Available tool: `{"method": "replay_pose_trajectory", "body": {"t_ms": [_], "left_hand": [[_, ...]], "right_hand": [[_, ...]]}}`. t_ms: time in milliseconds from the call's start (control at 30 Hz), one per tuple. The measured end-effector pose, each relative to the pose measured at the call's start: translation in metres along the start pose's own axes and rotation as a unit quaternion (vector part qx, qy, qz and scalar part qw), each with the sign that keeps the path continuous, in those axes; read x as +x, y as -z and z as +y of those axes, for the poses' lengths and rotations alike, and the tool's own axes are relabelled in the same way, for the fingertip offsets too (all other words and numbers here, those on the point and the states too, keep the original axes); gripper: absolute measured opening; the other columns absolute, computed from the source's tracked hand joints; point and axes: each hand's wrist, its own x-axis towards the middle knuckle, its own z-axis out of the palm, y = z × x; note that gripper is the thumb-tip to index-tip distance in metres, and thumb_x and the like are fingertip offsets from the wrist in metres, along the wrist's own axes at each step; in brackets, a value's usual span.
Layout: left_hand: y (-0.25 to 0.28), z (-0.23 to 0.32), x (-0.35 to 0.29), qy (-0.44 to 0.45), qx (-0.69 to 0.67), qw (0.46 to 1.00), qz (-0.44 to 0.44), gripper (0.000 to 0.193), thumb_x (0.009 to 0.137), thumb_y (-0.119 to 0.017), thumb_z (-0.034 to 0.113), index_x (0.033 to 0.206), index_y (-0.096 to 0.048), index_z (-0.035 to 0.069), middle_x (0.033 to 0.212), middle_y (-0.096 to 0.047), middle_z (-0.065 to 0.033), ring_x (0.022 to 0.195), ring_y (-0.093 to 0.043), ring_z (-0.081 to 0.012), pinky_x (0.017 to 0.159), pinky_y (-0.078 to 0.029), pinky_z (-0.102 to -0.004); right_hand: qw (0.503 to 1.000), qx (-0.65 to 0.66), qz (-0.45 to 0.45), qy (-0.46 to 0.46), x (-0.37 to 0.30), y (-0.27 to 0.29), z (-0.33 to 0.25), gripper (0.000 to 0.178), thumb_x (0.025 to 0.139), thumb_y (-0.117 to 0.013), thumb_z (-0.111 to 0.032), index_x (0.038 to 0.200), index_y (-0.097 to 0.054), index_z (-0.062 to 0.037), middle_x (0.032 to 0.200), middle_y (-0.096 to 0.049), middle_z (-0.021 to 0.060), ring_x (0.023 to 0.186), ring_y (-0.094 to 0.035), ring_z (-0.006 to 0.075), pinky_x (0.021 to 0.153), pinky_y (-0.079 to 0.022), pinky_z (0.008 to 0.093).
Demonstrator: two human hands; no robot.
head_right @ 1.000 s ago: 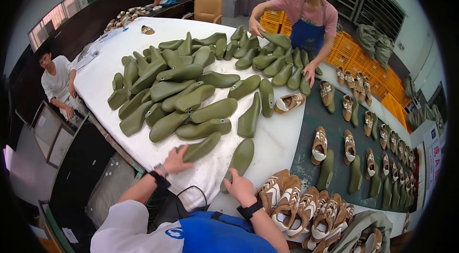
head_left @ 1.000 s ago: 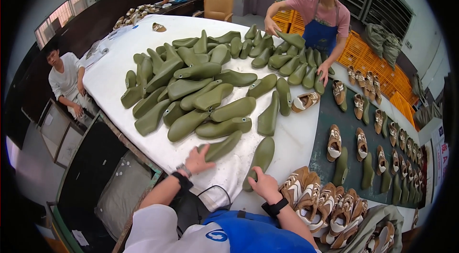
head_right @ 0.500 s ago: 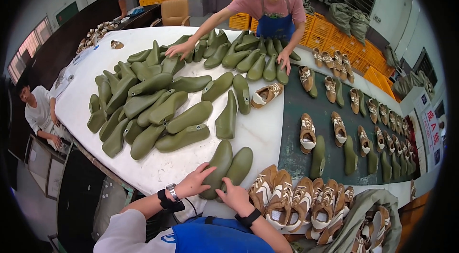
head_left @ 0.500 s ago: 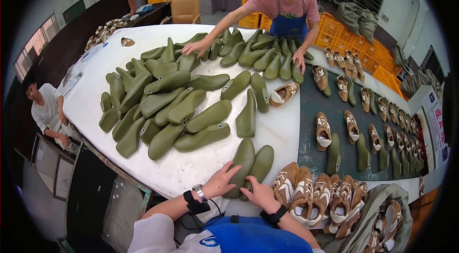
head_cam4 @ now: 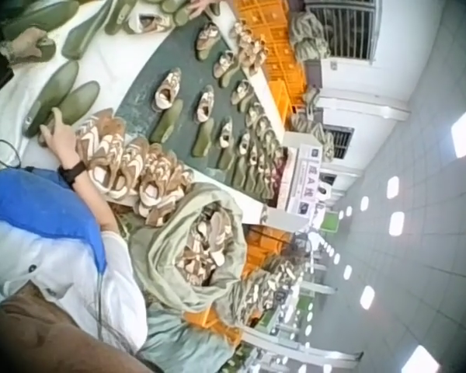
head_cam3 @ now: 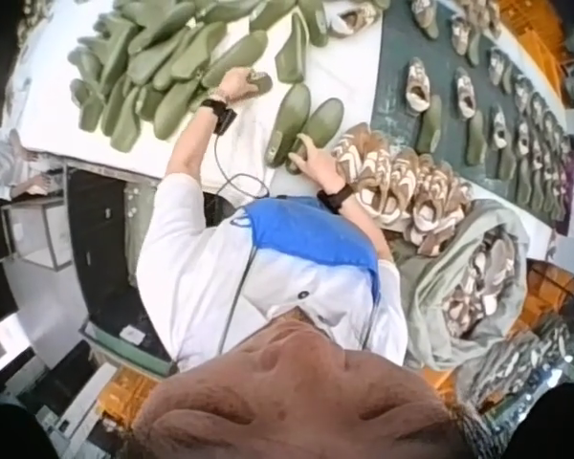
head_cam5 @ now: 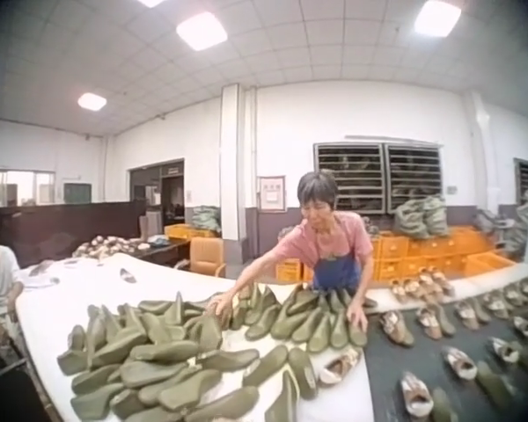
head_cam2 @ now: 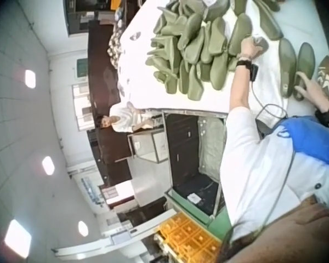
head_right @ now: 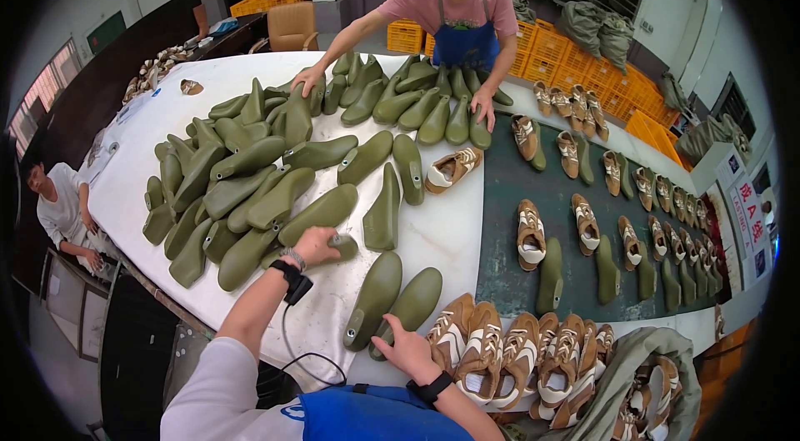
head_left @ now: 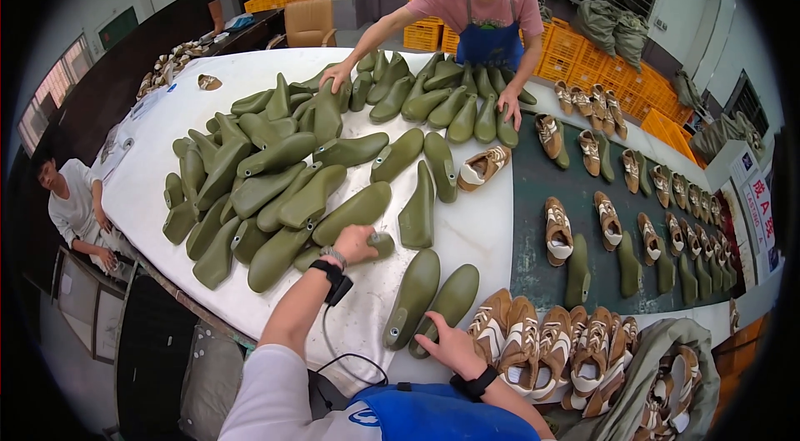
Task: Sort and arrange shoe lasts and shoe components on a table and conveyor in a manufacturing facility.
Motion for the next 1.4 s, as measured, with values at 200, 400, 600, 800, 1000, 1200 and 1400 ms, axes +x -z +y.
{"method": "replay_pose_trajectory", "body": {"t_ms": [200, 400, 600, 800, 1000, 1200, 1400], "left_hand": [[0.000, 0.042, -0.098, -0.236, 0.081, 0.944, -0.214, 0.035, 0.064, -0.066, 0.013, 0.098, -0.063, 0.021, 0.112, -0.056, -0.0008, 0.127, -0.030, -0.0312, 0.101, -0.021, -0.0571], [0.019, 0.066, -0.167, -0.373, 0.120, 0.886, -0.249, 0.030, 0.069, -0.058, 0.010, 0.096, -0.065, 0.020, 0.130, -0.039, -0.0097, 0.133, -0.018, -0.0341, 0.105, -0.018, -0.0551], [0.016, 0.015, -0.125, -0.118, -0.128, 0.983, -0.057, 0.048, 0.067, -0.050, 0.000, 0.115, -0.048, 0.007, 0.121, -0.047, -0.0182, 0.119, -0.040, -0.0343, 0.101, -0.030, -0.0437], [-0.018, -0.047, -0.004, 0.121, 0.027, 0.991, 0.049, 0.058, 0.066, -0.061, 0.006, 0.117, -0.037, -0.004, 0.113, -0.049, -0.0213, 0.103, -0.050, -0.0365, 0.089, -0.042, -0.0415], [-0.005, -0.015, 0.046, 0.220, 0.099, 0.970, 0.009, 0.074, 0.060, -0.072, 0.033, 0.120, -0.040, 0.003, 0.113, -0.051, -0.0183, 0.102, -0.051, -0.0347, 0.087, -0.043, -0.0435], [0.004, -0.014, 0.035, 0.182, 0.030, 0.964, -0.191, 0.089, 0.051, -0.077, 0.049, 0.121, -0.042, 0.006, 0.121, -0.046, -0.0225, 0.114, -0.043, -0.0378, 0.093, -0.039, -0.0439], [-0.011, -0.024, 0.010, 0.149, -0.011, 0.976, -0.157, 0.089, 0.051, -0.076, 0.044, 0.120, -0.038, 0.000, 0.106, -0.054, -0.0274, 0.101, -0.053, -0.0381, 0.087, -0.044, -0.0384]], "right_hand": [[0.999, 0.024, 0.026, -0.002, -0.002, 0.002, 0.004, 0.047, 0.078, -0.060, -0.042, 0.113, -0.047, -0.0145, 0.070, -0.062, 0.0188, 0.066, -0.061, 0.0378, 0.059, -0.049, 0.0442], [1.000, 0.019, -0.001, -0.008, 0.001, 0.006, 0.003, 0.044, 0.077, -0.061, -0.040, 0.110, -0.048, -0.0143, 0.069, -0.062, 0.0184, 0.067, -0.061, 0.0368, 0.059, -0.048, 0.0445], [0.999, 0.031, -0.008, -0.012, 0.000, 0.006, 0.005, 0.044, 0.076, -0.061, -0.041, 0.109, -0.048, -0.0153, 0.069, -0.062, 0.0182, 0.067, -0.061, 0.0372, 0.059, -0.048, 0.0446], [1.000, 0.014, -0.011, -0.004, 0.001, 0.002, 0.010, 0.046, 0.076, -0.061, -0.044, 0.110, -0.047, -0.0174, 0.069, -0.062, 0.0184, 0.067, -0.061, 0.0372, 0.059, -0.048, 0.0445], [0.999, 0.001, -0.018, -0.026, 0.001, -0.001, 0.011, 0.048, 0.076, -0.060, -0.047, 0.112, -0.046, -0.0189, 0.069, -0.062, 0.0178, 0.067, -0.062, 0.0366, 0.059, -0.049, 0.0437], [1.000, 0.009, -0.012, -0.013, 0.001, 0.001, 0.013, 0.050, 0.075, -0.061, -0.047, 0.113, -0.047, -0.0176, 0.066, -0.062, 0.0152, 0.064, -0.062, 0.0342, 0.056, -0.049, 0.0418], [1.000, 0.010, -0.006, -0.001, 0.007, -0.003, 0.012, 0.049, 0.075, -0.062, -0.046, 0.111, -0.047, -0.0169, 0.063, -0.061, 0.0159, 0.060, -0.062, 0.0348, 0.053, -0.048, 0.0430]]}}
